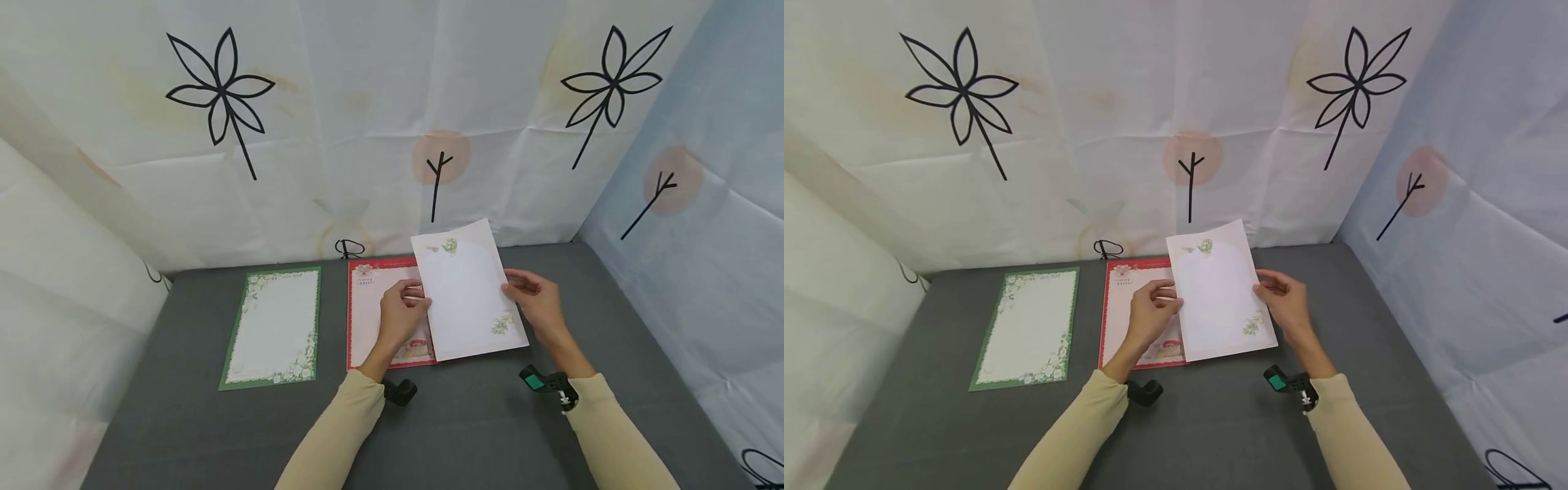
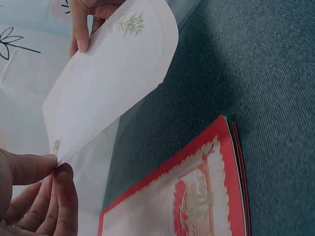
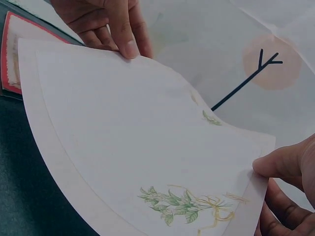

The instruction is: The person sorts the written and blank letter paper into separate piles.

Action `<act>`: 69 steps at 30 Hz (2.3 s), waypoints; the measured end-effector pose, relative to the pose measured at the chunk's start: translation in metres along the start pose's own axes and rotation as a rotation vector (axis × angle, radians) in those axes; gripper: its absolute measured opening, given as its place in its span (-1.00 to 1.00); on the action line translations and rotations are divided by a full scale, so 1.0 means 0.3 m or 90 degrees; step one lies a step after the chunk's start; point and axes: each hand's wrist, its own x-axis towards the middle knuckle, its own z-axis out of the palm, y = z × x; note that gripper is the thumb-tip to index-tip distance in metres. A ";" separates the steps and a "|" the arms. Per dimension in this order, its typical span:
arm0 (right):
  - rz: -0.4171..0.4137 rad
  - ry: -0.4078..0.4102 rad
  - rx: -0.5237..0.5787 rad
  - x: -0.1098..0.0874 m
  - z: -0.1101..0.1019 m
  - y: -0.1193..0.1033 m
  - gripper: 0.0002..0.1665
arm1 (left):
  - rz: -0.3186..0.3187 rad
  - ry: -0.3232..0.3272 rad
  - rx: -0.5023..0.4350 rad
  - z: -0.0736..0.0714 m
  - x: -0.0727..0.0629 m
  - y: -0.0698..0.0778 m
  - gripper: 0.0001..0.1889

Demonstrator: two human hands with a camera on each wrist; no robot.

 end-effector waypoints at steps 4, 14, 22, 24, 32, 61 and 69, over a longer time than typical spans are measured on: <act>0.008 0.008 0.008 0.002 -0.030 0.011 -0.55 | -0.005 -0.002 -0.002 0.028 0.008 0.011 -0.65; 0.044 0.026 -0.033 0.014 -0.096 0.042 -0.52 | -0.009 -0.009 0.028 0.123 0.037 0.019 -0.66; 0.075 0.026 -0.064 0.031 -0.130 0.079 -0.51 | -0.019 -0.013 0.054 0.186 0.050 0.018 -0.67; 0.078 0.029 -0.074 0.034 -0.135 0.087 -0.51 | -0.023 -0.012 0.057 0.198 0.051 0.015 -0.67; 0.078 0.022 -0.115 0.040 -0.149 0.114 -0.53 | -0.041 -0.011 0.091 0.235 0.054 -0.012 -0.69; 0.039 -0.024 -0.364 0.051 -0.137 0.170 -0.52 | -0.033 -0.083 0.266 0.262 0.046 -0.034 -0.60; 0.033 -0.054 -0.391 0.054 -0.130 0.184 -0.47 | -0.017 -0.093 0.283 0.263 0.053 -0.037 -0.88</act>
